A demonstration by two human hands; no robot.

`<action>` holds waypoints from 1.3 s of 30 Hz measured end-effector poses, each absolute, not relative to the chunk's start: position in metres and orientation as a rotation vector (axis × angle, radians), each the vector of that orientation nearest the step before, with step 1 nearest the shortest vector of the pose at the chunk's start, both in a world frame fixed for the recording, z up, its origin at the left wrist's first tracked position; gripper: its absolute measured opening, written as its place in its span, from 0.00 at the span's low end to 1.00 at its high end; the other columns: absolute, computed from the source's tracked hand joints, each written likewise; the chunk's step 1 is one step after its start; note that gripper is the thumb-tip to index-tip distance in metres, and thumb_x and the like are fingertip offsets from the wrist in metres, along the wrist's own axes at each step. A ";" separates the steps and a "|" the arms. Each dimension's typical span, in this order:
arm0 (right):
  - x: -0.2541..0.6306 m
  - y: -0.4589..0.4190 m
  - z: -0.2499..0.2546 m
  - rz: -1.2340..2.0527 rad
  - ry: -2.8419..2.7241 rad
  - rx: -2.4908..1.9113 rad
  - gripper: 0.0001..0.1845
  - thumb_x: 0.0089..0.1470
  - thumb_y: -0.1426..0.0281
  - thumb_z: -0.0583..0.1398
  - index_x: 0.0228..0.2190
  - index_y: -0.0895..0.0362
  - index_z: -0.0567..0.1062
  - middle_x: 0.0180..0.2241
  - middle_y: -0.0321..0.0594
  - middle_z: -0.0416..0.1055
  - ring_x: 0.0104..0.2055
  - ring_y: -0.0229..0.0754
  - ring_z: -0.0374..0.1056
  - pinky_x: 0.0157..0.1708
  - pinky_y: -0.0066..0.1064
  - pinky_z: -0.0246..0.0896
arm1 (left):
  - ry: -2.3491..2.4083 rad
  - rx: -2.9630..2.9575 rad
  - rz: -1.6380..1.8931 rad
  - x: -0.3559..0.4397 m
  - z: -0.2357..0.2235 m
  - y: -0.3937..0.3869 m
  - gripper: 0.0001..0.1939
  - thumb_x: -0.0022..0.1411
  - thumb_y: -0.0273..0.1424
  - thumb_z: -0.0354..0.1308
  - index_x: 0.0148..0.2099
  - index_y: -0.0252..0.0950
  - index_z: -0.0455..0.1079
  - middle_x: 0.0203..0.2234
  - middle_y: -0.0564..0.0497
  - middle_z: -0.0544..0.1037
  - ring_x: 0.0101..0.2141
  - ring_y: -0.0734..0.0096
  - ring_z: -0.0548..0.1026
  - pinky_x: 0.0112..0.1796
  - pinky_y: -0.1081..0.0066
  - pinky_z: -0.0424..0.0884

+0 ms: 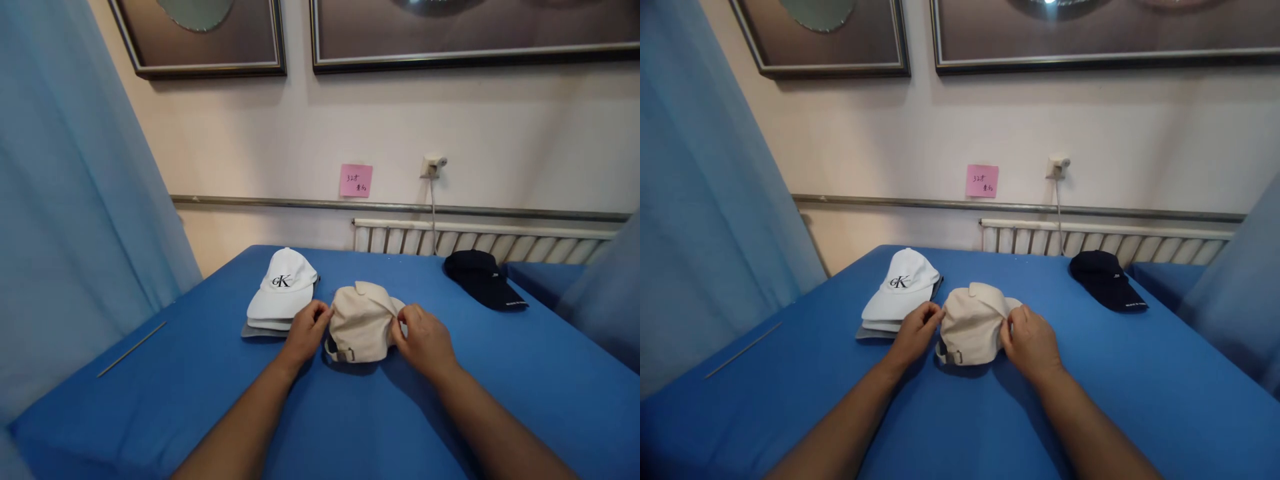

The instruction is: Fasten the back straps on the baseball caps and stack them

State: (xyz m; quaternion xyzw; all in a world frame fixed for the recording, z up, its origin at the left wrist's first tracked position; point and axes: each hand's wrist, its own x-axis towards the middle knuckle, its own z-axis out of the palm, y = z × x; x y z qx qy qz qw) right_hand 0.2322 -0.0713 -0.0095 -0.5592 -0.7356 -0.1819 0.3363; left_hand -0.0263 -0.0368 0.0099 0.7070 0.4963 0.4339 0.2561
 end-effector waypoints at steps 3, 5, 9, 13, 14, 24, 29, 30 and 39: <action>0.221 -0.091 -0.001 -0.427 -2.068 -1.251 0.09 0.59 0.69 0.53 0.26 0.55 0.68 0.26 0.41 0.68 0.28 0.43 0.63 0.31 0.35 0.52 | 1.510 1.861 1.274 -0.033 0.009 -0.030 0.12 0.61 0.39 0.52 0.30 0.36 0.66 0.24 0.54 0.71 0.27 0.70 0.68 0.29 0.72 0.63; 0.213 -0.103 0.003 -0.300 -2.199 -1.048 0.10 0.59 0.69 0.52 0.26 0.54 0.68 0.25 0.40 0.67 0.27 0.42 0.62 0.30 0.34 0.52 | 1.574 1.842 1.270 -0.037 0.007 -0.026 0.12 0.60 0.39 0.53 0.30 0.36 0.67 0.23 0.54 0.72 0.27 0.69 0.69 0.30 0.72 0.63; 0.210 -0.104 0.002 0.035 -2.077 -0.964 0.12 0.61 0.69 0.51 0.25 0.53 0.66 0.22 0.35 0.63 0.25 0.39 0.60 0.28 0.32 0.52 | 1.596 1.844 1.239 -0.040 0.004 -0.023 0.12 0.61 0.38 0.52 0.31 0.36 0.69 0.25 0.52 0.74 0.30 0.66 0.72 0.32 0.70 0.66; 0.227 -0.076 -0.012 0.171 -1.685 -1.163 0.15 0.60 0.64 0.52 0.23 0.54 0.65 0.21 0.34 0.62 0.24 0.38 0.59 0.28 0.30 0.54 | 1.511 1.869 1.294 -0.041 0.007 -0.026 0.12 0.61 0.36 0.52 0.40 0.36 0.72 0.32 0.50 0.77 0.34 0.65 0.74 0.37 0.67 0.69; 0.232 -0.068 -0.017 0.195 -1.588 -1.215 0.16 0.59 0.62 0.53 0.22 0.54 0.65 0.20 0.33 0.62 0.23 0.37 0.59 0.27 0.29 0.54 | 1.475 1.893 1.298 -0.041 0.009 -0.028 0.12 0.60 0.36 0.53 0.42 0.36 0.72 0.34 0.49 0.77 0.35 0.65 0.74 0.38 0.67 0.69; 0.255 -0.036 -0.045 0.474 -1.297 -1.422 0.21 0.55 0.53 0.54 0.19 0.55 0.66 0.16 0.31 0.61 0.21 0.37 0.57 0.23 0.28 0.51 | 1.228 2.324 1.081 -0.038 0.027 -0.046 0.07 0.52 0.26 0.57 0.36 0.38 0.72 0.44 0.46 0.73 0.48 0.60 0.71 0.50 0.61 0.66; 0.252 -0.038 -0.043 0.445 -1.346 -1.431 0.22 0.55 0.54 0.53 0.19 0.55 0.66 0.16 0.32 0.62 0.22 0.38 0.58 0.24 0.27 0.52 | 1.215 2.328 1.089 -0.033 0.022 -0.043 0.04 0.55 0.25 0.54 0.31 0.37 0.68 0.39 0.47 0.74 0.43 0.63 0.71 0.47 0.62 0.68; 0.251 -0.038 -0.044 0.439 -1.359 -1.433 0.22 0.56 0.54 0.53 0.19 0.55 0.66 0.16 0.32 0.62 0.22 0.38 0.59 0.24 0.28 0.52 | 1.220 2.309 1.124 -0.033 0.022 -0.043 0.04 0.55 0.25 0.53 0.31 0.37 0.67 0.39 0.47 0.73 0.43 0.63 0.71 0.47 0.62 0.68; 0.248 -0.035 -0.051 0.390 -1.482 -1.491 0.19 0.56 0.57 0.53 0.20 0.54 0.67 0.17 0.33 0.66 0.21 0.40 0.62 0.23 0.29 0.52 | 1.216 2.029 1.308 -0.034 0.022 -0.039 0.03 0.56 0.28 0.54 0.30 0.36 0.67 0.39 0.46 0.73 0.41 0.65 0.72 0.42 0.68 0.69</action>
